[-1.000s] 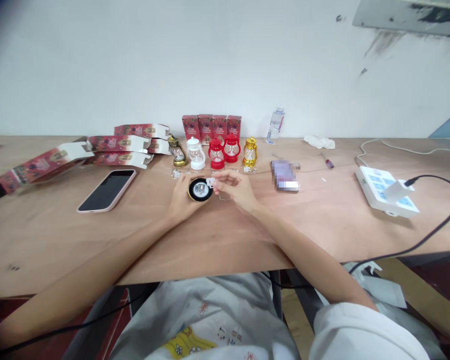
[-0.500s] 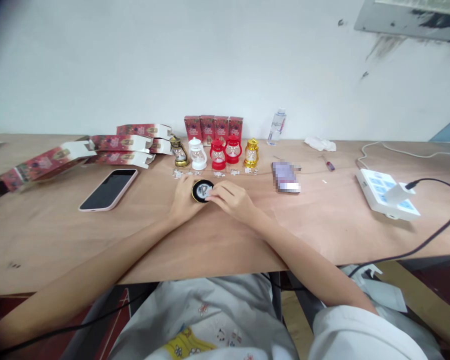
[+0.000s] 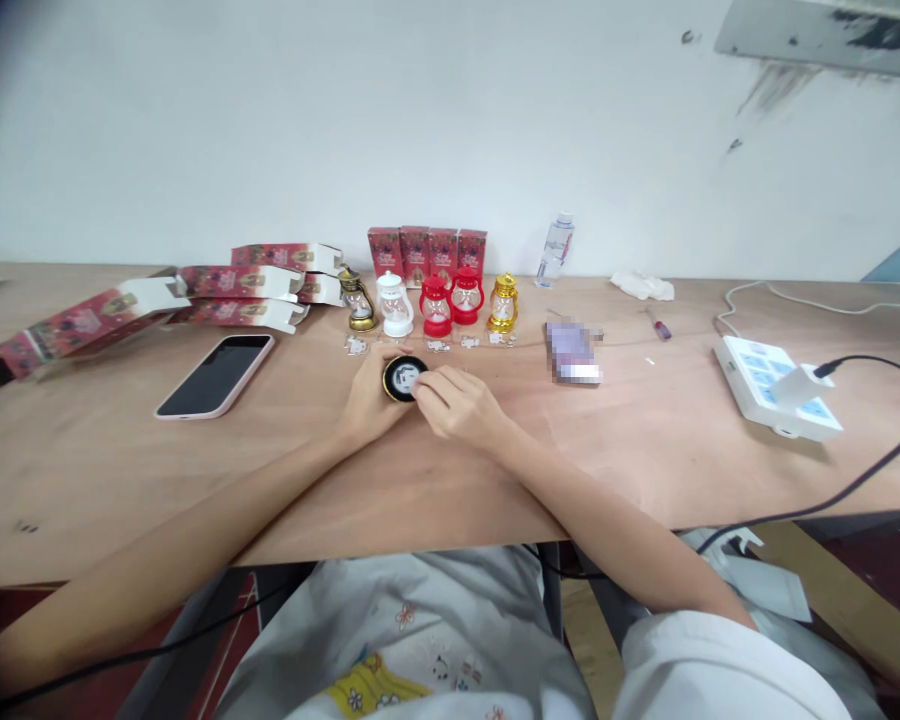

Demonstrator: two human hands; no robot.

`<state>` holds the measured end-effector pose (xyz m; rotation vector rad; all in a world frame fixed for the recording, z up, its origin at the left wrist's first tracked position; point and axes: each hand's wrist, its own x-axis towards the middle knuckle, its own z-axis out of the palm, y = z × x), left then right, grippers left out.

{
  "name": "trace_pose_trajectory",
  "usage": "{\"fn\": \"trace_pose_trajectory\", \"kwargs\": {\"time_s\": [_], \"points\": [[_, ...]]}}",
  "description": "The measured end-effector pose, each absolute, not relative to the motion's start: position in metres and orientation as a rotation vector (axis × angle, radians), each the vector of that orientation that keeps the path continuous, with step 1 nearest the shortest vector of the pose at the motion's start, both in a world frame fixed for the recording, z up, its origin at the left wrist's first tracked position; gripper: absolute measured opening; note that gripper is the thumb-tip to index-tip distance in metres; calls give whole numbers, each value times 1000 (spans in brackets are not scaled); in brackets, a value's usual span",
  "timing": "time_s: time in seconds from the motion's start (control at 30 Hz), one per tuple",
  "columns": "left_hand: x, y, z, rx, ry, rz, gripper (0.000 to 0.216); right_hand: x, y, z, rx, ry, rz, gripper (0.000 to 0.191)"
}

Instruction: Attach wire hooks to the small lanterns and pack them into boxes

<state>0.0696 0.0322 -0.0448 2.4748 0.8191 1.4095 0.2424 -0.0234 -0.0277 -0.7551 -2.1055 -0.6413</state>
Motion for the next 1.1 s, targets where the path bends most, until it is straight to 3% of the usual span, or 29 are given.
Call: {"fn": "trace_pose_trajectory", "kwargs": {"time_s": [0.83,1.1], "points": [[71,26,-39,2505,906,1295,33,237,-28,-28,-759,-2123,-678,21],[69,29,-43,2664,892,1284,29,236,-30,-26,-844,-2154,-530,21]]}}
